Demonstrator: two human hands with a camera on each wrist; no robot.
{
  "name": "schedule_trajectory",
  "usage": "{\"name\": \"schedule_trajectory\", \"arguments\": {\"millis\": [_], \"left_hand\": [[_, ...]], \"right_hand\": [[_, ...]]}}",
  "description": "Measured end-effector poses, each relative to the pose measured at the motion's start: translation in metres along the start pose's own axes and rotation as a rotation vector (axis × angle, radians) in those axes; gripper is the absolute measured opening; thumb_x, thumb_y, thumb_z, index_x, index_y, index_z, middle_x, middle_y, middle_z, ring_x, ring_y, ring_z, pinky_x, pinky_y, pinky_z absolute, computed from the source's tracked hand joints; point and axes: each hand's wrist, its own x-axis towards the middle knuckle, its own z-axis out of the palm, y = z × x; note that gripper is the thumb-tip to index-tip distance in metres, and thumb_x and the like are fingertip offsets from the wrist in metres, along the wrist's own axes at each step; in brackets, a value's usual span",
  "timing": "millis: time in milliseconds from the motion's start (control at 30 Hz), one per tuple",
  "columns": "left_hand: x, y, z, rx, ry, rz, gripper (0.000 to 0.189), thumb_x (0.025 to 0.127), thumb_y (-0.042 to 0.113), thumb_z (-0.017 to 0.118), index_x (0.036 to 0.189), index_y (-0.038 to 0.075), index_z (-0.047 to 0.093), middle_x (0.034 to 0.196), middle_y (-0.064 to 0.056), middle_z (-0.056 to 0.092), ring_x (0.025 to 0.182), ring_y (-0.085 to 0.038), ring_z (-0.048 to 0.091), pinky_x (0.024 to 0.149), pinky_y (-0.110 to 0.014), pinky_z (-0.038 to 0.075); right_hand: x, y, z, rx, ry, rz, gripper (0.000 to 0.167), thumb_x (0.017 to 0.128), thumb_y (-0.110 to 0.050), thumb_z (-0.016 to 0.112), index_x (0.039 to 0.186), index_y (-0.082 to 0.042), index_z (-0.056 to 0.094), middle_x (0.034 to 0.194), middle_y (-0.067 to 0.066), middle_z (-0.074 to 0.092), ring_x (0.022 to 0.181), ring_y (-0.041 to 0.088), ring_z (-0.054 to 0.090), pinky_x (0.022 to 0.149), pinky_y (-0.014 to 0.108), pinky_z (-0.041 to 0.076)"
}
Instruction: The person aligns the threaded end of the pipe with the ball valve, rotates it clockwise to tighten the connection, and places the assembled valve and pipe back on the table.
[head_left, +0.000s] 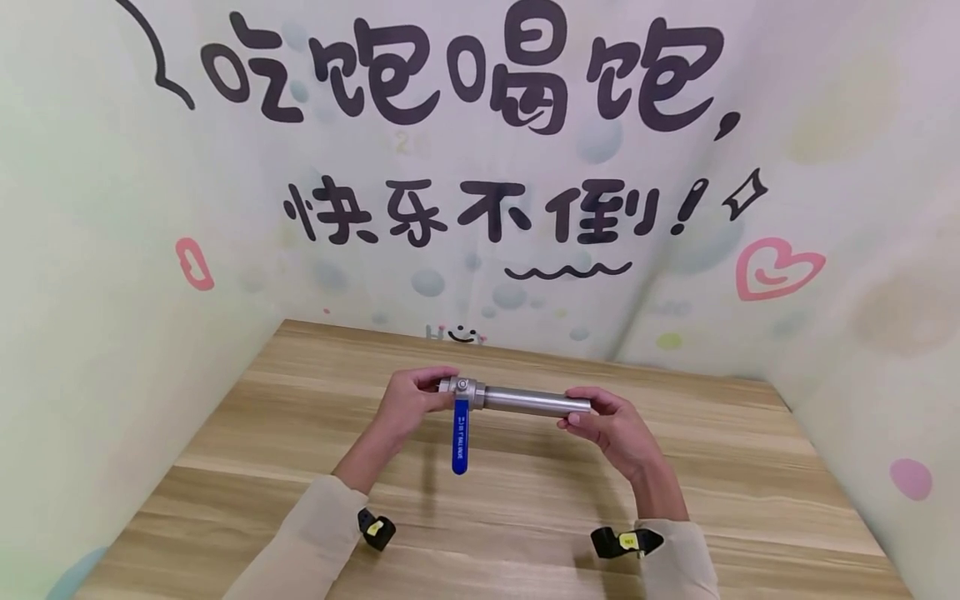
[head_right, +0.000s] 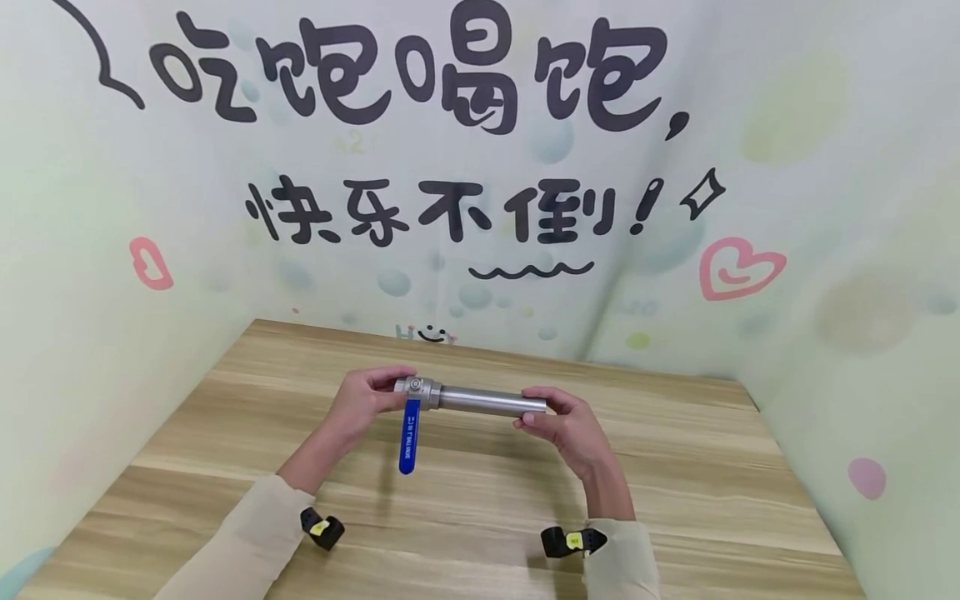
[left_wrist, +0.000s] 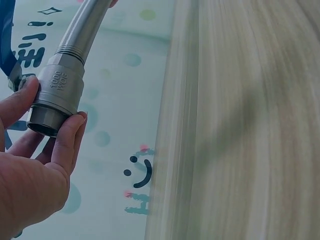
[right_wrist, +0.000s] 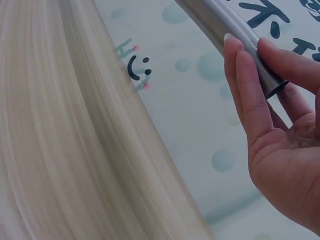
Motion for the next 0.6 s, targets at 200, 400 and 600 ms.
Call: {"name": "schedule_trajectory", "arguments": {"millis": [200, 400, 600], "left_hand": [[-0.0015, 0.0007, -0.0003, 0.008, -0.004, 0.008, 0.034, 0.082, -0.004, 0.073, 0.116, -0.001, 0.069, 0.112, -0.018, 0.068, 0.093, -0.018, 0.065, 0.082, -0.028, 0.057], [-0.0025, 0.0013, -0.0004, 0.017, -0.010, 0.016, 0.034, 0.082, -0.003, 0.073, 0.116, -0.002, 0.069, 0.113, -0.019, 0.068, 0.093, -0.018, 0.065, 0.081, -0.028, 0.057], [-0.0044, 0.0014, -0.0009, 0.014, 0.001, 0.013, 0.034, 0.083, -0.005, 0.072, 0.117, -0.002, 0.068, 0.114, -0.019, 0.068, 0.094, -0.018, 0.065, 0.083, -0.029, 0.057]], "right_hand": [[0.0000, 0.0006, 0.0006, 0.007, 0.011, 0.008, 0.032, 0.089, 0.008, 0.060, 0.121, 0.007, 0.059, 0.102, 0.010, 0.063, 0.085, 0.022, 0.072, 0.082, 0.031, 0.058], [-0.0004, 0.0001, 0.0021, -0.012, 0.028, 0.017, 0.027, 0.091, 0.003, 0.062, 0.118, 0.001, 0.064, 0.100, 0.009, 0.065, 0.084, 0.021, 0.072, 0.080, 0.030, 0.058], [0.0004, 0.0001, 0.0039, -0.059, 0.058, 0.037, 0.027, 0.093, -0.005, 0.064, 0.119, 0.002, 0.063, 0.101, 0.008, 0.065, 0.084, 0.021, 0.072, 0.079, 0.029, 0.058]]}}
